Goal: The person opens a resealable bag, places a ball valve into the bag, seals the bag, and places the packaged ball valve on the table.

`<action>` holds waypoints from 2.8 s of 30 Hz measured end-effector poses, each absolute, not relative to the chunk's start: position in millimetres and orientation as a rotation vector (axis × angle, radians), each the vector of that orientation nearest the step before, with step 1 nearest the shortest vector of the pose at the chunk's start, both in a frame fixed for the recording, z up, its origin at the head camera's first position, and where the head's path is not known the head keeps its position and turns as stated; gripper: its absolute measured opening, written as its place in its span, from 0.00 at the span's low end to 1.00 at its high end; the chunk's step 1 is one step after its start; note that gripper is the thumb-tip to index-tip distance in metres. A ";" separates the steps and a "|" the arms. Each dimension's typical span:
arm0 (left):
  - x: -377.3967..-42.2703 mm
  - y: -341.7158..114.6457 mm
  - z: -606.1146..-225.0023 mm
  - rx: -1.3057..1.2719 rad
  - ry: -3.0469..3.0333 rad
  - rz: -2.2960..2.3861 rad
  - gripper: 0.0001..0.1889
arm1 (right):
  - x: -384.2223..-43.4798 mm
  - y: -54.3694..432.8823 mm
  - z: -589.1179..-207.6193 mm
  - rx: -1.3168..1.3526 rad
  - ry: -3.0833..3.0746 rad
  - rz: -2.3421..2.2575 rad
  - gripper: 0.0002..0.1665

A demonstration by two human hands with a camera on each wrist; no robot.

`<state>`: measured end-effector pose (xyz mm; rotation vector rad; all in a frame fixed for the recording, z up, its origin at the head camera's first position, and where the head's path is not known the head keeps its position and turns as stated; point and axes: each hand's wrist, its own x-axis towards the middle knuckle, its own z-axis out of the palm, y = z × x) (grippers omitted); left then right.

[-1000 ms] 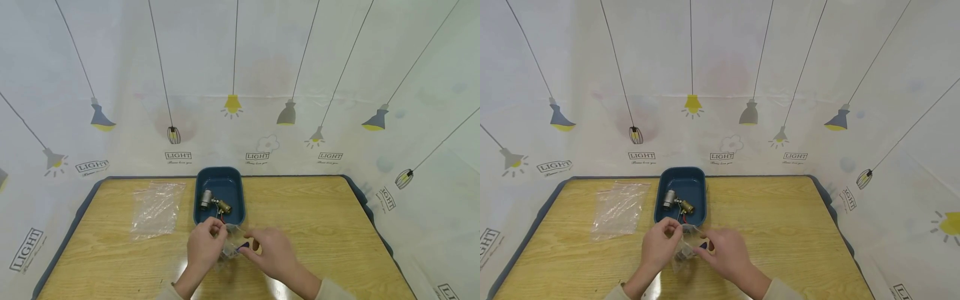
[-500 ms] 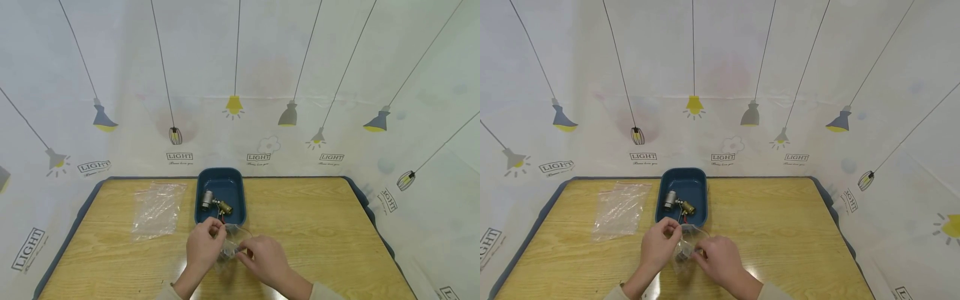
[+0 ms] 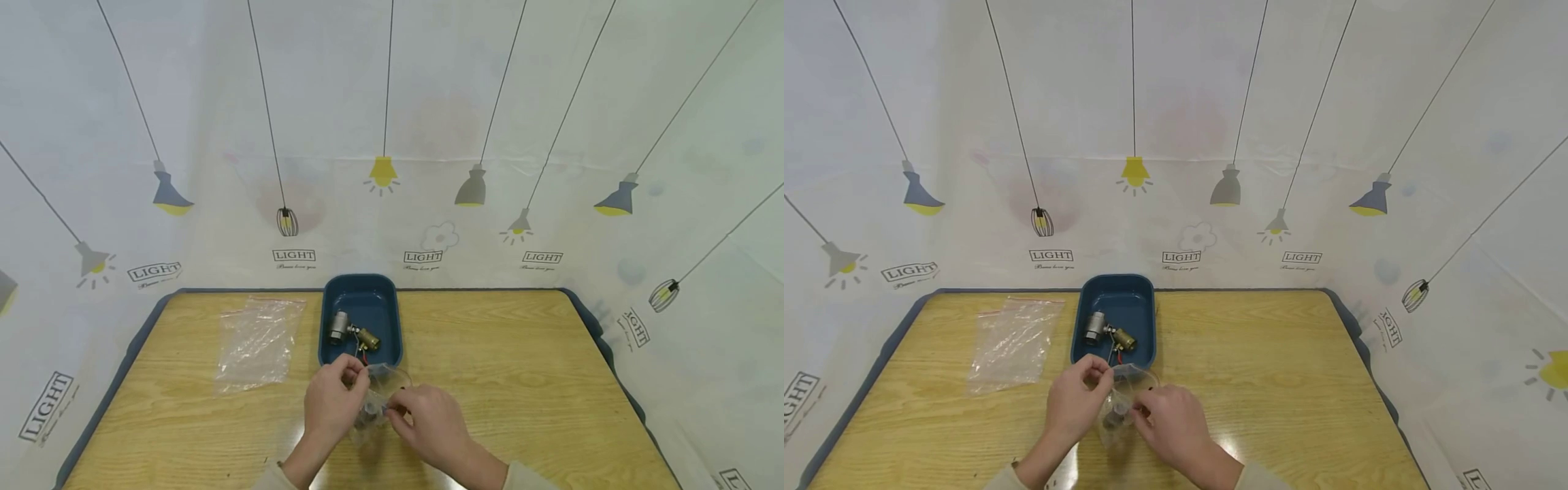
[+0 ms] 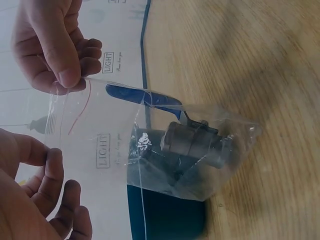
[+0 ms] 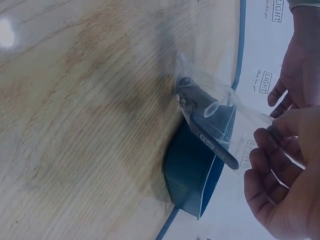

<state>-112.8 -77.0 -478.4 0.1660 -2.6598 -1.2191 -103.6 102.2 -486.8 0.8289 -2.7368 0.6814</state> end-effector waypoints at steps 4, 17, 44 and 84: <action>-112.9 -77.6 -479.4 0.151 -2.673 -1.217 0.05 | -103.9 103.2 -488.0 0.889 -2.647 0.615 0.04; -121.2 -91.3 -483.0 -0.258 -2.647 -0.879 0.06 | -110.1 110.3 -490.6 1.052 -2.379 0.356 0.04; -165.6 -101.3 -475.9 -1.220 -2.609 -0.396 0.13 | -116.5 120.8 -478.9 1.305 -2.285 0.364 0.03; -122.0 -122.9 -476.1 -0.742 -2.739 -0.963 0.09 | -141.0 157.0 -478.4 0.869 -2.721 0.836 0.15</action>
